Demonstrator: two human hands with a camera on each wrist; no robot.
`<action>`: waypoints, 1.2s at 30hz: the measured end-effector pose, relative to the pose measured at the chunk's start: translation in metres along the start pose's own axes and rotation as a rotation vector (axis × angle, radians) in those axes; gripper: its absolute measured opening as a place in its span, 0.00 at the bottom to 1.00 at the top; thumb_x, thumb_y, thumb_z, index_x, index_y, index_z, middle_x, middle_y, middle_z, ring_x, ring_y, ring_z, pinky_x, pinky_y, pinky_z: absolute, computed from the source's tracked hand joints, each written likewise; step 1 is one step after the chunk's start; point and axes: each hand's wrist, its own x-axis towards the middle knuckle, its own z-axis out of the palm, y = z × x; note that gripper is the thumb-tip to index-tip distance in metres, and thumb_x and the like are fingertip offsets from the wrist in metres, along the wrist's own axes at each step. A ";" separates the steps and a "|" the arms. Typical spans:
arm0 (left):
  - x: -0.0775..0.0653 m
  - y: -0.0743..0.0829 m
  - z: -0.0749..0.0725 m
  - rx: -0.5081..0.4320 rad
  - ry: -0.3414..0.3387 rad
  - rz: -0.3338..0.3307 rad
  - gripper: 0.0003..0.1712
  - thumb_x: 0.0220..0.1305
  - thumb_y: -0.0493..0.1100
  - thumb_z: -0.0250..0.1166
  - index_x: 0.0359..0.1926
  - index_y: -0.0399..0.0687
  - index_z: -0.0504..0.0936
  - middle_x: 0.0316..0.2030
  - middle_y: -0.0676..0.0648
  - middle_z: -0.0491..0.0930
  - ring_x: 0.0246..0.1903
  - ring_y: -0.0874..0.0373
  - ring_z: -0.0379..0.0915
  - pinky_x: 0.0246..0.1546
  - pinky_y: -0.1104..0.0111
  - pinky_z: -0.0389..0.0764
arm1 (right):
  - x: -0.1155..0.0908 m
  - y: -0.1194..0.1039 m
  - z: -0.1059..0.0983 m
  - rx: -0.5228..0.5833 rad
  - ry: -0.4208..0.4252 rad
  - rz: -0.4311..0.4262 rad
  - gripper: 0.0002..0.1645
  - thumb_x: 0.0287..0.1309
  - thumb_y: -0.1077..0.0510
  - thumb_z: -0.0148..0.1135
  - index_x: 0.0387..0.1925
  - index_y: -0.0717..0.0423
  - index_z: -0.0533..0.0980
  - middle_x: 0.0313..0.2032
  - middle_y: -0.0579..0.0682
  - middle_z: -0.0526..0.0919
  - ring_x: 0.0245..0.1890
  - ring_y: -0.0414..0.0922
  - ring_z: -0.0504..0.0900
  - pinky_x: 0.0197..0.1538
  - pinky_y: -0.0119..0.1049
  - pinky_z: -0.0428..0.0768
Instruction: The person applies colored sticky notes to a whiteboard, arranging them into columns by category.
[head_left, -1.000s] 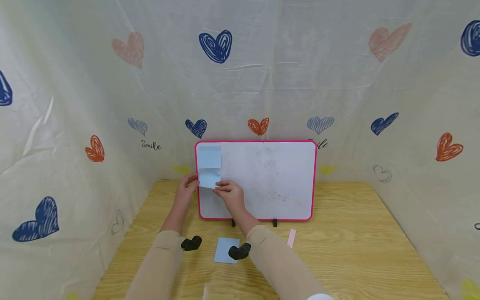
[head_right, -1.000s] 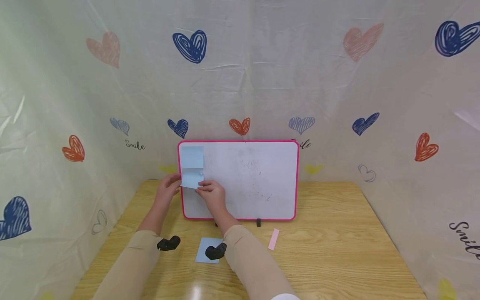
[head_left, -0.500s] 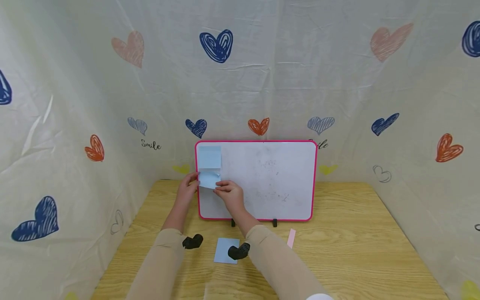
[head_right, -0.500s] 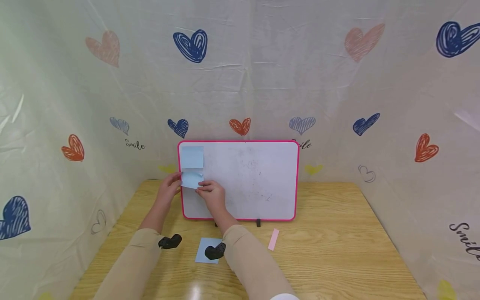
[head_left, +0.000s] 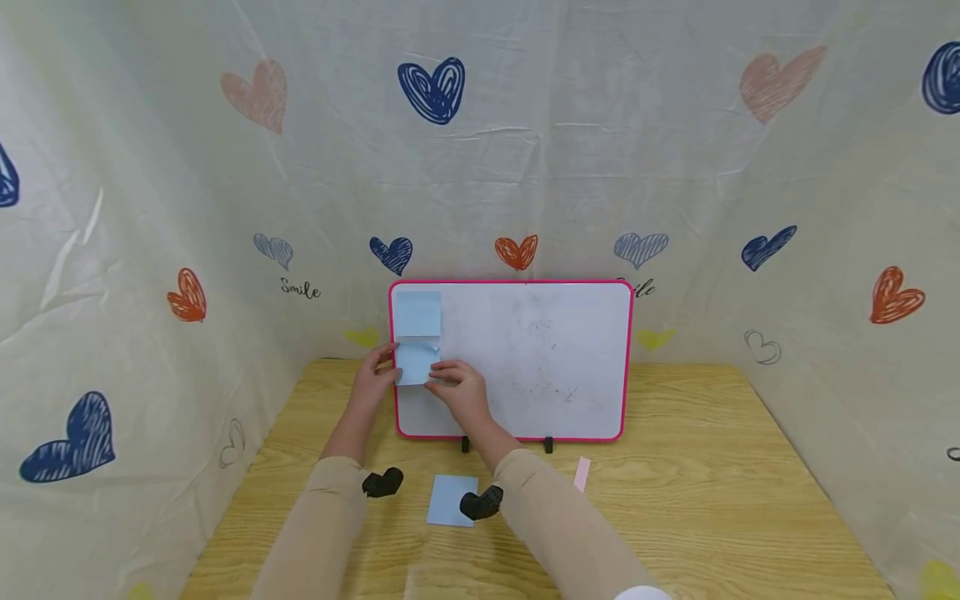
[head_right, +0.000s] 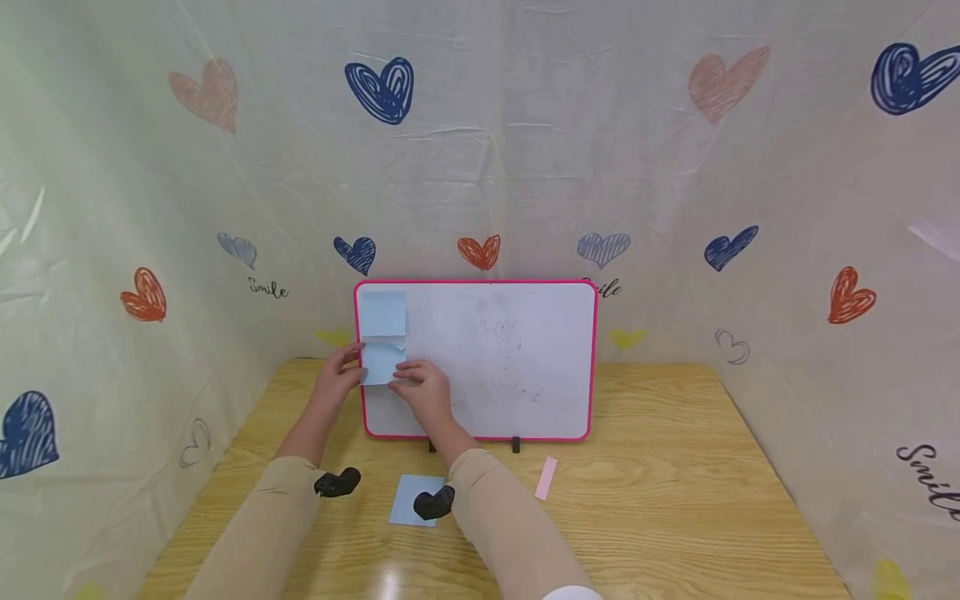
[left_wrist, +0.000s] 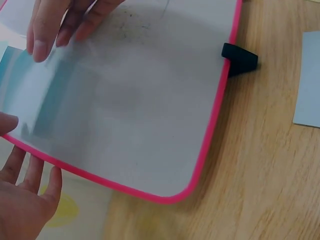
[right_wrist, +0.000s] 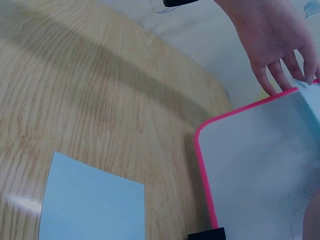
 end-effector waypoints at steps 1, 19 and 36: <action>0.000 -0.001 0.000 0.006 -0.004 0.000 0.30 0.65 0.30 0.58 0.68 0.43 0.67 0.64 0.34 0.63 0.60 0.37 0.65 0.59 0.50 0.70 | 0.000 0.000 -0.001 -0.022 -0.003 -0.010 0.08 0.48 0.64 0.75 0.34 0.60 0.87 0.42 0.45 0.84 0.48 0.43 0.79 0.46 0.33 0.80; 0.005 -0.018 -0.004 0.004 -0.091 0.030 0.39 0.64 0.24 0.59 0.72 0.49 0.60 0.61 0.32 0.63 0.59 0.35 0.67 0.57 0.52 0.72 | 0.017 -0.015 -0.008 -0.425 -0.283 -0.195 0.21 0.54 0.62 0.72 0.51 0.53 0.83 0.53 0.46 0.81 0.58 0.44 0.73 0.59 0.35 0.72; 0.007 -0.026 0.001 0.050 -0.043 0.074 0.39 0.63 0.24 0.59 0.71 0.53 0.60 0.57 0.36 0.64 0.54 0.40 0.69 0.53 0.55 0.74 | 0.030 -0.026 -0.002 -0.830 -0.516 -0.346 0.45 0.46 0.48 0.78 0.67 0.49 0.71 0.69 0.44 0.66 0.73 0.45 0.53 0.71 0.40 0.50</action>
